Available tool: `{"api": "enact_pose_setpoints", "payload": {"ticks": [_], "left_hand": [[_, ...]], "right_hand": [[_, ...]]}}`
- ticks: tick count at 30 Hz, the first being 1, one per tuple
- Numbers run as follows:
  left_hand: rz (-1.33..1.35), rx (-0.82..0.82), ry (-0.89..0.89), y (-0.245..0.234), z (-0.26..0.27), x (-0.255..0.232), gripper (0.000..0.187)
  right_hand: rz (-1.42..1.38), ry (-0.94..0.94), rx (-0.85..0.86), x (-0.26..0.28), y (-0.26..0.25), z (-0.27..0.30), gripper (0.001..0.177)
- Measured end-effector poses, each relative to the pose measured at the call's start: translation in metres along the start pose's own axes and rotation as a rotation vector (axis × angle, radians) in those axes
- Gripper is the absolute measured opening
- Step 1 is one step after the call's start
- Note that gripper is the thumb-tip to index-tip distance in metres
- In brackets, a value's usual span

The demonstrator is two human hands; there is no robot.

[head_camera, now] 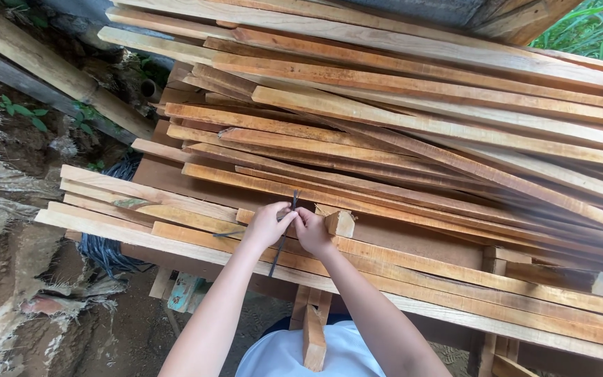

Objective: The person stacks thin wooden planks on a wooden workbench, aligning them carefully. They then use a black strap to tie the stack of planks together, securing them in place.

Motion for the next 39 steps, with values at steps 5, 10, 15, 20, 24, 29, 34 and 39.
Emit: {"api": "enact_pose_setpoints", "payload": {"ticks": [5, 10, 15, 20, 24, 29, 34, 39], "left_hand": [[-0.016, -0.135, -0.078, 0.006, 0.025, 0.044, 0.019], [0.056, -0.198, -0.171, 0.012, 0.042, 0.045, 0.016], [-0.035, -0.220, -0.204, 0.017, 0.040, 0.045, 0.018], [0.024, -0.205, -0.248, 0.021, 0.035, 0.047, 0.017], [0.384, -0.223, -0.333, 0.041, 0.027, 0.091, 0.019], [0.530, -0.205, -0.299, 0.030, 0.033, 0.082, 0.018], [0.560, -0.159, -0.239, 0.025, 0.038, 0.073, 0.017], [0.565, -0.169, -0.214, 0.030, 0.042, 0.079, 0.014]], "right_hand": [[0.019, 0.020, -0.008, 0.005, -0.002, 0.001, 0.026], [-0.010, 0.030, -0.022, 0.002, -0.001, -0.001, 0.025], [0.013, 0.014, -0.033, 0.000, 0.000, -0.003, 0.022], [-0.030, 0.062, -0.015, -0.013, 0.004, -0.002, 0.020], [-0.055, 0.007, -0.044, -0.008, 0.002, 0.000, 0.012], [0.140, -0.307, -0.001, 0.024, -0.002, 0.018, 0.009], [0.268, -0.502, 0.025, 0.054, 0.000, 0.032, 0.021], [0.293, -0.482, -0.053, 0.032, 0.006, 0.026, 0.012]]}}
Point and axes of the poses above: each hand's wrist, its own z-axis away from the middle knuckle, its own y-axis out of the palm, x = y × z, the point moved 10 cm from there along -z, towards the middle knuckle, and after that the axes turned 5 degrees about z, right-handed, at the moved point
